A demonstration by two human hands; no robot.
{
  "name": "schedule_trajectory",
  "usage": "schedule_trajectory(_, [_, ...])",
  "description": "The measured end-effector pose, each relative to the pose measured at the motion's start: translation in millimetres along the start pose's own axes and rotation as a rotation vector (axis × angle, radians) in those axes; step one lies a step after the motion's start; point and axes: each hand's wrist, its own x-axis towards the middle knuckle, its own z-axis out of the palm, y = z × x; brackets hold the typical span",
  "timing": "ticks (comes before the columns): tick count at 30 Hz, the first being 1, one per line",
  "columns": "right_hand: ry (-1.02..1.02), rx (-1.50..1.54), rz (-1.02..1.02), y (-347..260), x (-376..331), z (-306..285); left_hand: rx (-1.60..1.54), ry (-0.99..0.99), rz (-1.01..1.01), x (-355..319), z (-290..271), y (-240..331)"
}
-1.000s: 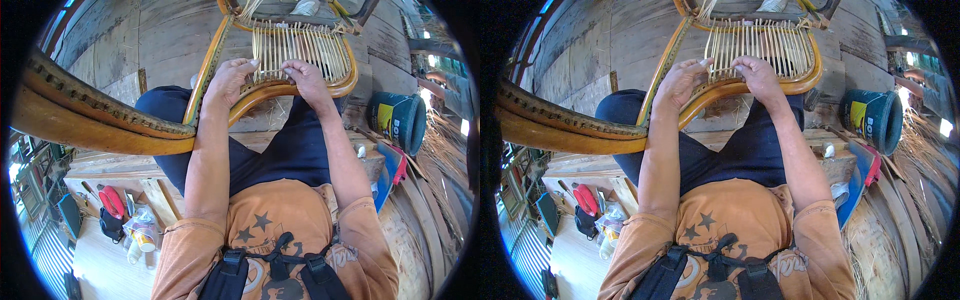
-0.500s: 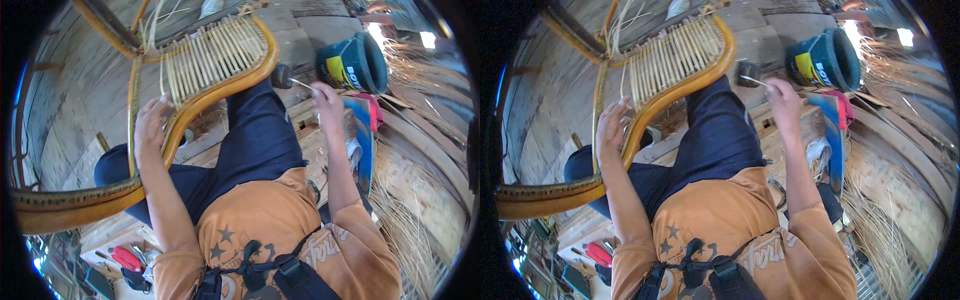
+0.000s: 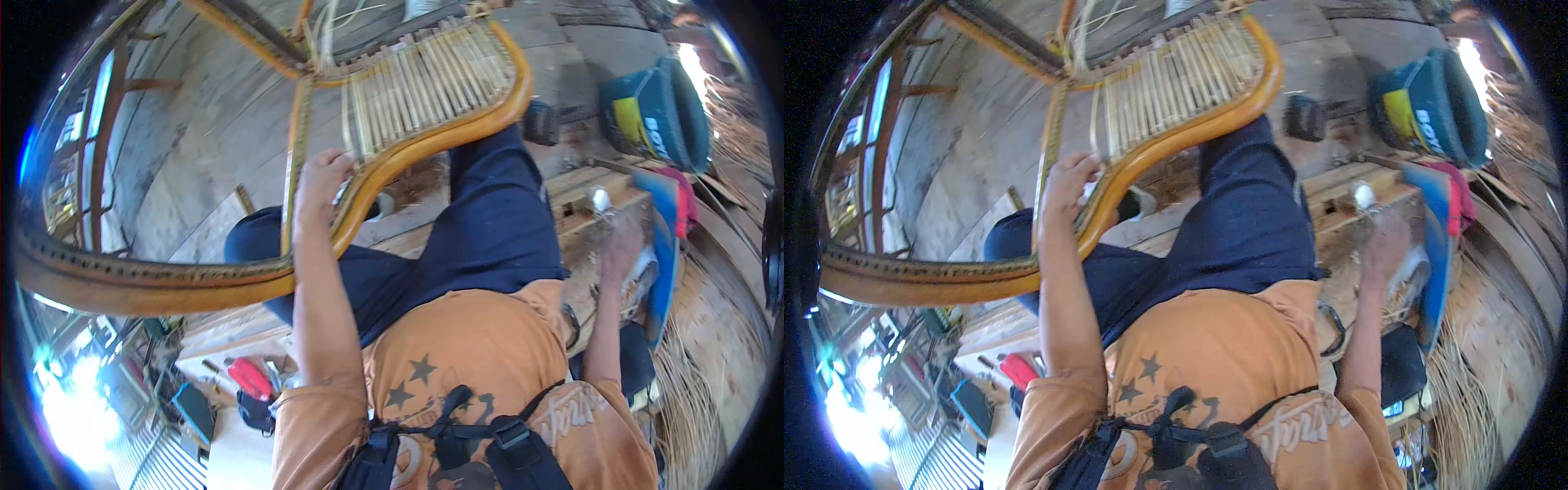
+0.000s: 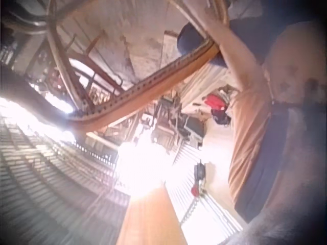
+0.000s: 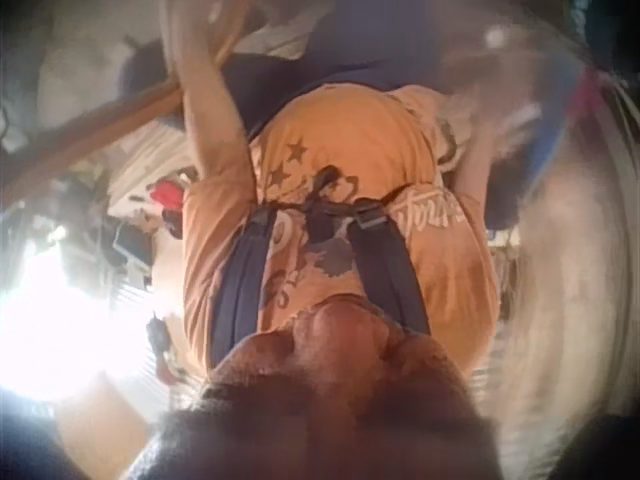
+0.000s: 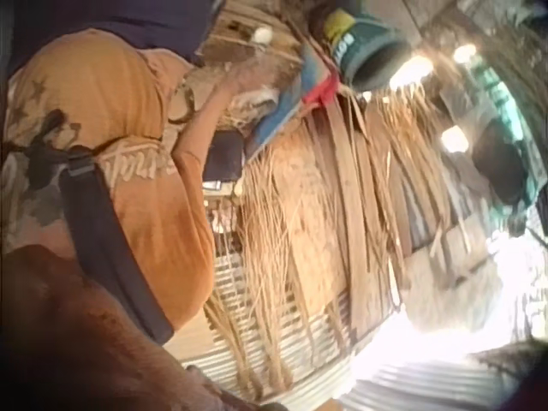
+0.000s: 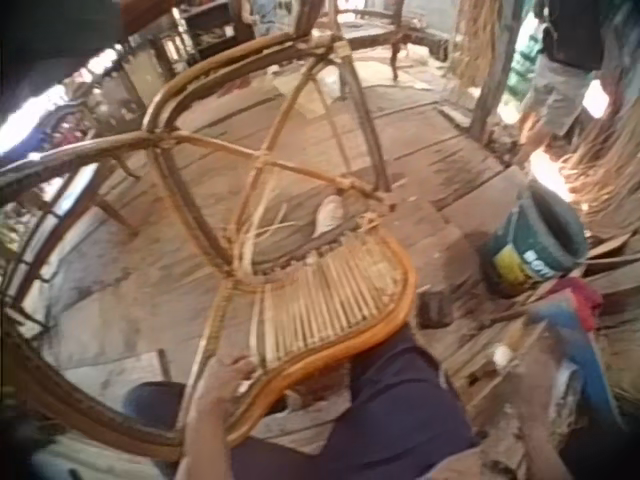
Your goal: Repairing and weaving the rattan seat of a wooden chair.
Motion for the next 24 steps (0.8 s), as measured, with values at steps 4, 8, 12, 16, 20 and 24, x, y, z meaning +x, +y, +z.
schedule_trajectory(4, [0.124,0.362,0.252,-39,29,-61,-0.010,0.052,0.012,-4,2,0])
schedule_trajectory(8, [0.119,0.532,0.318,-62,46,-81,0.036,0.069,-0.023,-3,0,-1])
schedule_trajectory(12, [0.110,0.637,0.300,-82,57,-85,0.048,0.128,0.008,-7,5,4])
schedule_trajectory(16, [0.078,0.627,0.256,-97,64,-89,-0.024,0.137,-0.056,-8,6,1])
schedule_trajectory(20, [0.059,0.861,0.248,-119,70,-94,-0.002,0.136,0.013,3,8,-16])
schedule_trajectory(24, [0.064,0.934,0.188,-153,84,-106,0.020,0.154,0.070,7,9,-25])
